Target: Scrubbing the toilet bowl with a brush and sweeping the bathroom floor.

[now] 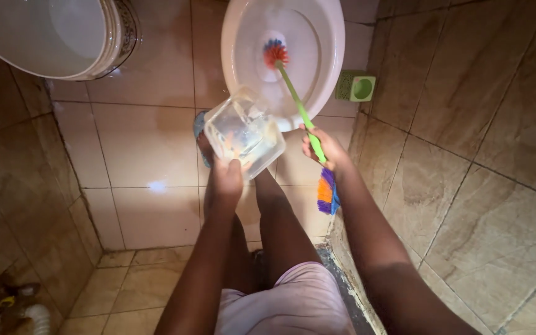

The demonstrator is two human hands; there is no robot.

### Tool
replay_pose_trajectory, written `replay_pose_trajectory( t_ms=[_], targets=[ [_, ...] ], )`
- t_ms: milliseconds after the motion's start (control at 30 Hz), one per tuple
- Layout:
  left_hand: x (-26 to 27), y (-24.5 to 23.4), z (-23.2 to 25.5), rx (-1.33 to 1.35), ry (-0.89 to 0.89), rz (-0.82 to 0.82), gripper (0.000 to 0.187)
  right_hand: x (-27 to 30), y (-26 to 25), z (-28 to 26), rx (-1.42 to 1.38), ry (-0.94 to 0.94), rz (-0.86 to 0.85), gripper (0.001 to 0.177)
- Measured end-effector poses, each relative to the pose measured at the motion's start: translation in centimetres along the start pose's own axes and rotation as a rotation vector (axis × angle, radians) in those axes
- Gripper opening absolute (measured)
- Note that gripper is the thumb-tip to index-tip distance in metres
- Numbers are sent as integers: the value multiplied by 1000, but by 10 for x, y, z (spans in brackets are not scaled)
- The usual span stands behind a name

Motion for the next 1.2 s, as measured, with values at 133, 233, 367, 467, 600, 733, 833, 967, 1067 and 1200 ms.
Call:
replay_pose_trajectory(
  t_ms=[133, 233, 367, 467, 600, 733, 833, 967, 1067, 1200],
  targets=[
    [-3, 34, 4, -488, 326, 100, 80, -40, 24, 6, -273, 21, -101, 41],
    [-5, 57, 17, -493, 168, 160, 86, -50, 43, 1, -229, -6, -71, 41],
    [-17, 79, 33, -663, 245, 202, 95, -44, 57, -15, -163, -83, -149, 37],
    [-19, 90, 39, -656, 150, 211, 93, -39, 54, -25, -162, -100, -137, 34],
    [-20, 100, 44, -645, 203, 186, 100, -43, 42, -25, -109, -79, -66, 34],
    [-13, 104, 41, -724, 229, 158, 110, -48, 35, -24, -106, -51, 25, 31],
    [-5, 104, 38, -794, 305, 144, 116, -49, 37, -24, -160, -39, 61, 27],
    [-12, 101, 39, -850, 76, 194, 117, -46, 25, -16, -80, 25, 46, 23],
    [-36, 100, 49, -864, 259, 272, 123, -28, 17, -20, -26, 19, 4, 21],
    [-84, 100, 50, -1042, 191, 198, 125, 5, 15, -22, 33, 38, 61, 25]
  ],
)
Point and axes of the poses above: each hand's wrist, its own x-axis away from the middle knuckle, its own y-axis out of the palm, z = x × y, the point moved 2 cm from there along -x, towards the middle knuckle, and after that the axes turned 4 degrees about -x, right-handed, at the moved point
